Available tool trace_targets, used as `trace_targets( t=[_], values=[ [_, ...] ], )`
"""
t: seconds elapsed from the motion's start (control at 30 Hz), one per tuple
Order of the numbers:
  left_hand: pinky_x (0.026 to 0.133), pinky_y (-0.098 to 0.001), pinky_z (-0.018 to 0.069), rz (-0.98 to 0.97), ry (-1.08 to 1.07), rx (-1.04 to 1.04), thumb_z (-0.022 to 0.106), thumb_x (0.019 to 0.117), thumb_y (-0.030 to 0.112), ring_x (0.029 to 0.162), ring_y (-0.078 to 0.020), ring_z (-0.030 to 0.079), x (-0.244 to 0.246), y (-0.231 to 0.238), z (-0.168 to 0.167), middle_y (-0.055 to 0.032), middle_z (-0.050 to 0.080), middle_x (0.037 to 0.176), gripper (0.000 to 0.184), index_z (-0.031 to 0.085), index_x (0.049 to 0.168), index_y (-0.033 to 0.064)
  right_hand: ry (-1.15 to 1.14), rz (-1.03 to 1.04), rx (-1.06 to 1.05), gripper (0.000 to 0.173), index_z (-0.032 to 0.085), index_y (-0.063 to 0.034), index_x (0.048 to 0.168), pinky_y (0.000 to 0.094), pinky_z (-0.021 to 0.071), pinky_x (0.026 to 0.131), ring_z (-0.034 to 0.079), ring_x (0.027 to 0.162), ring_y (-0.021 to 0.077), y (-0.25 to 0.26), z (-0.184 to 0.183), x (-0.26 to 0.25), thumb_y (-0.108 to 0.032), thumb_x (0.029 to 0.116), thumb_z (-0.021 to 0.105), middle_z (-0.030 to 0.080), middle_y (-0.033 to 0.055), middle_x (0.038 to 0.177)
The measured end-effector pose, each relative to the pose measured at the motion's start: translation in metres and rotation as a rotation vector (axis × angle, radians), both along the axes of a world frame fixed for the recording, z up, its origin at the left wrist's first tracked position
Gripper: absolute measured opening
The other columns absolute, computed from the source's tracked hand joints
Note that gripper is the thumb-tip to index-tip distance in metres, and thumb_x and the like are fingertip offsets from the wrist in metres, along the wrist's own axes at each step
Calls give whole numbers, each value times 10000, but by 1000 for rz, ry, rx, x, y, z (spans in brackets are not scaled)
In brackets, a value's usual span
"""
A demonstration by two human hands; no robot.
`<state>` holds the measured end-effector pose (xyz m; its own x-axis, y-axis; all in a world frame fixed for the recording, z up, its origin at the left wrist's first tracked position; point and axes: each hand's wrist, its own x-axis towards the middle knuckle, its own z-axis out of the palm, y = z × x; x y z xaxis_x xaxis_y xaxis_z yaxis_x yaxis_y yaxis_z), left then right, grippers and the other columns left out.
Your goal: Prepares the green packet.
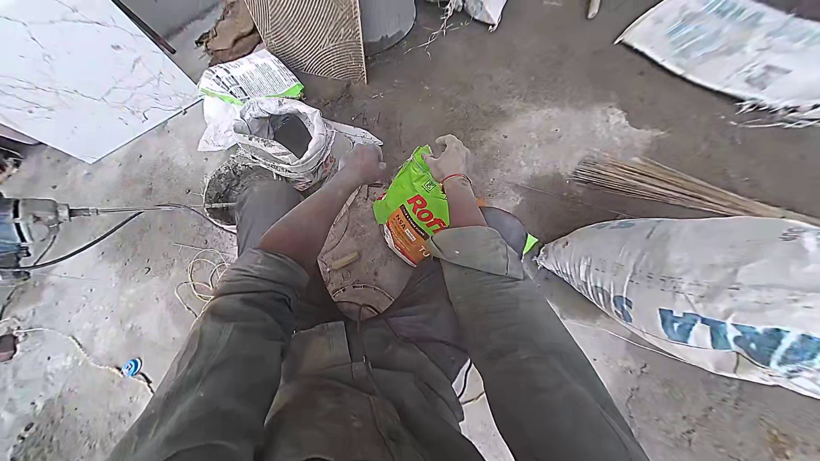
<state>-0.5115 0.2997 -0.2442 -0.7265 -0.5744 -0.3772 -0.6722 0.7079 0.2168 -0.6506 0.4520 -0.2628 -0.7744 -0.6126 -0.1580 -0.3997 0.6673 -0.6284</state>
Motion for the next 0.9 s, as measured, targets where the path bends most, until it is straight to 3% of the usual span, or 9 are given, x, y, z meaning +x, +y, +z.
trace_targets(
  t=[0.1,0.2,0.3,0.43,0.5,0.57,0.67,0.77,0.9],
  values=[
    [905,-660,523,72,-12,-63,580,1006,348,1143,-404,669,-28,-6,36,-197,702,1205,351,701,1241,118,-24,137,83,545,542,-86,1424,580,514,1011,643,1209,380,32,52,28,-368,983,694,657,188,1316],
    [824,-648,556,118,45,-59,605,958,337,1062,-375,701,-55,-5,39,-157,724,1138,291,724,1160,165,-24,191,40,496,532,-72,1408,564,557,938,674,1135,383,49,85,55,-298,994,685,668,197,1277],
    [814,-616,556,110,120,33,587,973,282,1046,-345,702,-63,11,33,-136,727,1114,272,705,1194,174,-143,208,61,494,476,-26,1478,574,485,1049,592,1285,418,33,86,44,-209,1042,619,599,245,1398],
    [925,-550,554,258,331,188,605,1005,288,1078,-276,702,-30,35,-22,-97,734,1154,282,699,1233,149,43,44,-61,470,575,-108,1422,553,503,1044,648,1222,359,4,-7,5,-257,987,674,679,164,1311],
    [946,-507,565,386,484,185,675,969,327,1076,-256,703,-13,44,-55,-100,729,1165,340,698,1244,129,103,-23,-101,395,614,-140,1357,512,523,1017,664,1169,302,7,-14,-5,-260,985,669,696,116,1252],
    [901,-485,586,445,632,183,722,959,339,1064,-271,695,-5,52,-78,-136,689,1209,391,658,1272,113,134,-51,-162,232,700,-128,1156,472,580,806,726,893,222,17,-10,-1,-264,969,681,753,62,1002],
    [881,-449,578,486,776,246,766,932,312,1094,-270,660,-25,50,-98,-149,627,1299,462,630,1333,127,-131,-59,-161,207,739,-113,999,347,584,586,683,628,112,20,-8,10,-314,998,690,727,4,773],
    [900,-426,593,596,941,482,671,971,213,1153,-234,659,-32,52,-117,-123,597,1394,436,594,1390,120,-371,-128,-135,261,739,-107,1075,346,644,624,745,709,126,6,-28,19,-350,1022,657,765,20,864],
    [860,-390,602,831,1086,785,499,1093,246,1063,-188,697,-39,35,-136,-94,670,1305,325,609,1366,109,-405,-246,-212,282,754,-113,1083,368,682,649,780,772,174,-27,-41,27,-374,993,695,791,29,929]
  ],
)
